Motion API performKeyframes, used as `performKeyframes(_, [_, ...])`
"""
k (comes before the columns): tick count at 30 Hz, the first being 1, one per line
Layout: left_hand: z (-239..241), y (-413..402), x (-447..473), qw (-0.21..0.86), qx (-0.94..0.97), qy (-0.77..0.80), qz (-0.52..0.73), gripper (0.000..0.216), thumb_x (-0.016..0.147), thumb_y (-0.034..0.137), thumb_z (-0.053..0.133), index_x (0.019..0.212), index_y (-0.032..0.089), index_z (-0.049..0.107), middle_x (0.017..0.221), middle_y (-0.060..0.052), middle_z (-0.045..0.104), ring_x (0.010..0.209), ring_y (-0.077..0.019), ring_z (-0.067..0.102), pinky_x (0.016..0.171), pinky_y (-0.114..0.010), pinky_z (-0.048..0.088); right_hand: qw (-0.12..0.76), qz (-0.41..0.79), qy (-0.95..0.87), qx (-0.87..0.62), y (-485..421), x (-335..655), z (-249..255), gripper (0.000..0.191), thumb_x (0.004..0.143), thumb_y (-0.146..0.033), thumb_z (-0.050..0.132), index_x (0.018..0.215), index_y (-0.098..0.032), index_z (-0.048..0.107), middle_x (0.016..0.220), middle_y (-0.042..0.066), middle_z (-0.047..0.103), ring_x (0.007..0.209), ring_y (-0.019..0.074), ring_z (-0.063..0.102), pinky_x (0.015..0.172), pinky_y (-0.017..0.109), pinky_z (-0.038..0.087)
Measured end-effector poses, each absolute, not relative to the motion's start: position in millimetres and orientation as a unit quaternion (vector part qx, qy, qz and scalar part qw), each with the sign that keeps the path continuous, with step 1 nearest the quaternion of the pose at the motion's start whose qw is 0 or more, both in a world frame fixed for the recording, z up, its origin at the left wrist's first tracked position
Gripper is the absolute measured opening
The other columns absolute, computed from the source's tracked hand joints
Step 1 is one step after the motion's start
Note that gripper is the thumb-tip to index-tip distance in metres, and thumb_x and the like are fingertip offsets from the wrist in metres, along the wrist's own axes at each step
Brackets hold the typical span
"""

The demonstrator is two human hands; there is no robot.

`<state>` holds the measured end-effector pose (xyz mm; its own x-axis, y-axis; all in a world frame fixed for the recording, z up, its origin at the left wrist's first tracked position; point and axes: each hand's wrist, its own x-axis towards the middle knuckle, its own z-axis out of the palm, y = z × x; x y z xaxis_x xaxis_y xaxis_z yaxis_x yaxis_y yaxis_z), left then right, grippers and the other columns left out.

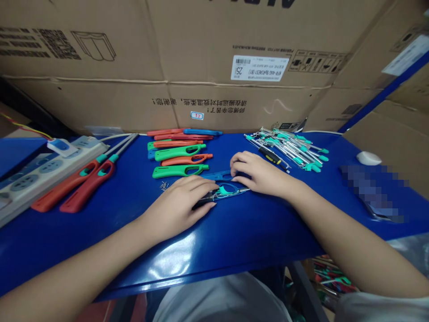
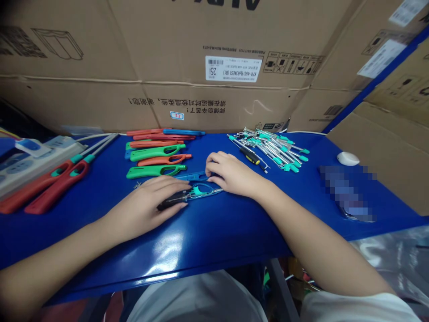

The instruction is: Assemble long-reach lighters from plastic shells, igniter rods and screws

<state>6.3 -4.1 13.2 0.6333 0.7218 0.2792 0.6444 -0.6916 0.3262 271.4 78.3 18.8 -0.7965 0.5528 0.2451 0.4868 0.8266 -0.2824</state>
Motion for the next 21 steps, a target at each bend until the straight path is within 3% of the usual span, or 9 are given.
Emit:
performKeyframes(4, [19.4, -1.1, 2.7, 0.029, 0.881, 0.405, 0.243, 0.041, 0.101, 0.032, 0.057, 0.14, 0.02, 0.06, 0.143, -0.011, 0.062, 0.132, -0.0289, 0.056, 0.114, -0.05, 0.044, 0.246, 0.197, -0.895, -0.315, 74.5, 271.9, 29.4, 0.01, 0.098, -0.028, 0.059, 0.095, -0.018, 0.063, 0.093, 0.006, 0.068, 0.085, 0.0188, 0.062, 0.08, 0.035, 0.051])
performKeyframes(7, [22.1, 2.3, -1.3, 0.006, 0.876, 0.412, 0.25, 0.037, 0.101, 0.032, 0.056, 0.135, 0.017, 0.065, 0.136, -0.012, 0.067, 0.126, -0.0302, 0.06, 0.108, -0.05, 0.049, 0.293, 0.312, -0.828, -0.361, 72.9, 269.8, 29.9, 0.015, 0.094, -0.032, 0.063, 0.091, -0.018, 0.063, 0.082, 0.004, 0.069, 0.073, 0.0163, 0.064, 0.07, 0.032, 0.054])
performKeyframes(13, [20.6, 3.7, -4.9, 0.039, 0.883, 0.402, 0.24, 0.039, 0.098, 0.032, 0.062, 0.13, 0.012, 0.067, 0.122, -0.014, 0.071, 0.11, -0.0283, 0.069, 0.094, -0.043, 0.058, 0.257, 0.523, -0.707, -0.401, 75.5, 266.2, 20.8, 0.026, 0.087, -0.039, 0.07, 0.099, -0.017, 0.064, 0.075, 0.002, 0.066, 0.059, 0.0147, 0.065, 0.058, 0.031, 0.056])
performKeyframes(16, [25.9, 2.5, -6.6, 0.052, 0.89, 0.402, 0.211, 0.037, 0.098, 0.034, 0.061, 0.128, 0.014, 0.069, 0.113, -0.012, 0.073, 0.102, -0.0275, 0.071, 0.089, -0.041, 0.059, 0.221, 0.475, -0.766, -0.372, 73.9, 268.4, 22.9, 0.035, 0.088, -0.042, 0.07, 0.113, -0.017, 0.069, 0.076, 0.001, 0.064, 0.061, 0.0134, 0.062, 0.057, 0.027, 0.051])
performKeyframes(21, [39.6, 1.8, -11.7, 0.071, 0.898, 0.409, 0.149, 0.031, 0.092, 0.034, 0.065, 0.118, 0.02, 0.072, 0.105, -0.007, 0.076, 0.096, -0.0272, 0.072, 0.084, -0.04, 0.058, 0.19, 0.325, -0.882, -0.283, 67.6, 267.3, 27.5, 0.039, 0.083, -0.039, 0.079, 0.115, -0.019, 0.071, 0.092, 0.003, 0.068, 0.08, 0.0153, 0.061, 0.073, 0.028, 0.05])
